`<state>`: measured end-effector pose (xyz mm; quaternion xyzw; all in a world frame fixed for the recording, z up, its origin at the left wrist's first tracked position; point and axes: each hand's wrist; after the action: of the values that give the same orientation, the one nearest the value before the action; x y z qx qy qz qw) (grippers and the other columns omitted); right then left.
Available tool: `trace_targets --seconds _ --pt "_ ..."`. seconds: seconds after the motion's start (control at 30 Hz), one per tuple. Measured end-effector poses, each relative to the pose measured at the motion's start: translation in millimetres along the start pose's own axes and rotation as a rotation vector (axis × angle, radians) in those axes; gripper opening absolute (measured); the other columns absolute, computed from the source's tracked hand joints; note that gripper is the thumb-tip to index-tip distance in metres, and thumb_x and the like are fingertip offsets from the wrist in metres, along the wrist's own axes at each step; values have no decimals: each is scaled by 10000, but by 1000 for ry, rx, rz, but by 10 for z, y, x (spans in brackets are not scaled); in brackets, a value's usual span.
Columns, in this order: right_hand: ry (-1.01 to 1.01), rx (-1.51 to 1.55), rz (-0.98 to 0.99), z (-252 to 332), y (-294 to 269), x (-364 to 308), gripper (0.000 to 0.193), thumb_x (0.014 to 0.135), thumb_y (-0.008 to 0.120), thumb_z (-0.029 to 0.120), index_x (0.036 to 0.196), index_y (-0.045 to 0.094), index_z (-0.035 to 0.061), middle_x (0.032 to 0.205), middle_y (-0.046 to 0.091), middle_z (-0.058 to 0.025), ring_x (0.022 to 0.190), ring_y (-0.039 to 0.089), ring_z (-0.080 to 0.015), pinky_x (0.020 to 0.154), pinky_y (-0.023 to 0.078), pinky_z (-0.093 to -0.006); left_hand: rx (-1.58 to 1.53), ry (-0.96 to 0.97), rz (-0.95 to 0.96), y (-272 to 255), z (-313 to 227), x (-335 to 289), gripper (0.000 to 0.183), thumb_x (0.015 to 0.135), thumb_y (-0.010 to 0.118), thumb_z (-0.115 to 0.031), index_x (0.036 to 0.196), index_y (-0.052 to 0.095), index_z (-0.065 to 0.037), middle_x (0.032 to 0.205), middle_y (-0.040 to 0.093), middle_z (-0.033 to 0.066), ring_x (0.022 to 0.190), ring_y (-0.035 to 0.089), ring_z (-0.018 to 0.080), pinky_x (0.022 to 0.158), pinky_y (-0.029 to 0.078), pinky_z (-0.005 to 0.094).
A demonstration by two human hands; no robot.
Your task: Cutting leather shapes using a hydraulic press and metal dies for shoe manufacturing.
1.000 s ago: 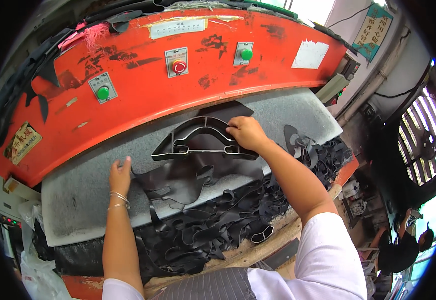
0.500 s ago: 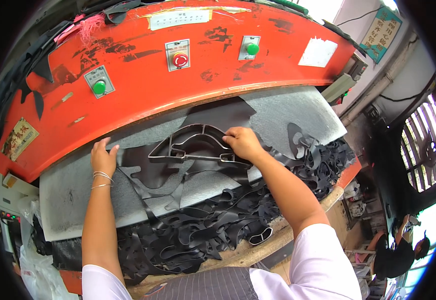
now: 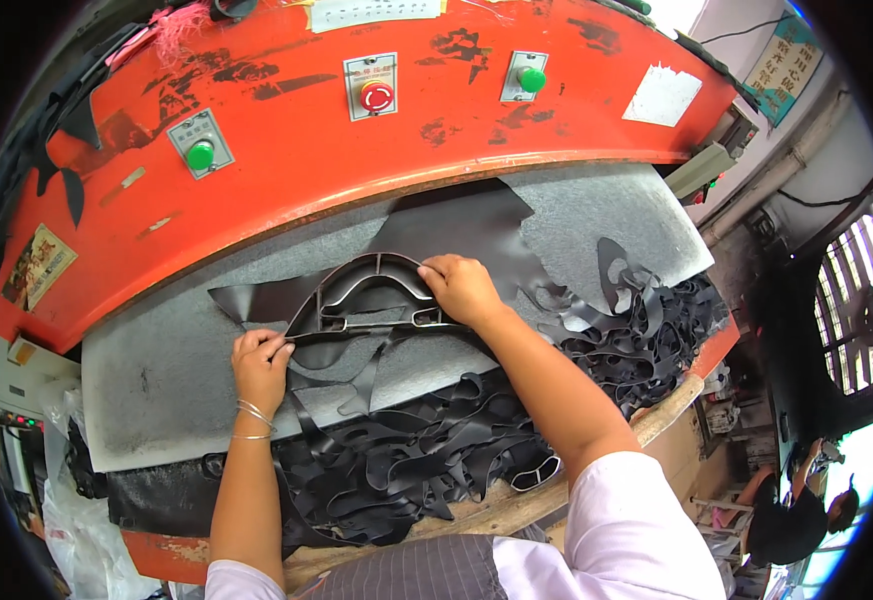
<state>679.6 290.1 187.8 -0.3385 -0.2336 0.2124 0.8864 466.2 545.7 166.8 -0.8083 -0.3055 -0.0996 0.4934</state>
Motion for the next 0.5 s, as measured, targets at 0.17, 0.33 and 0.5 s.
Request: trace_targets --seconds 0.17,0.33,0.5 --pt "-20 51 146 -94 -259 -435 712 796 727 435 1313 519 -7 1237 587 -253 1166 557 -376 1035 383 -439 -49 11 -20 34 63 -13 126 733 748 -111 834 738 -38 854 626 68 903 558 261 832 438 376" --pt "-175 -80 127 -234 -205 -455 817 677 826 351 1336 488 7 1310 566 -185 1215 522 -349 1102 317 -444 -91 3 21 14 61 107 102 695 762 -64 767 709 -14 824 641 84 893 584 275 819 464 381" --pt "-195 -76 87 -288 -253 -438 776 676 823 316 1308 507 -6 1283 585 -184 1188 561 -322 1081 342 -457 -77 3 13 88 -17 141 100 682 755 -19 745 680 3 824 637 99 949 613 308 845 482 394"
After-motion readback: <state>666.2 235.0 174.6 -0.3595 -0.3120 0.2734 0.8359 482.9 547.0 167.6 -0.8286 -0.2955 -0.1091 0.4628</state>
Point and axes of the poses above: each hand's wrist, its own x-axis towards the middle knuckle, its own y-axis out of the palm, z = x × y
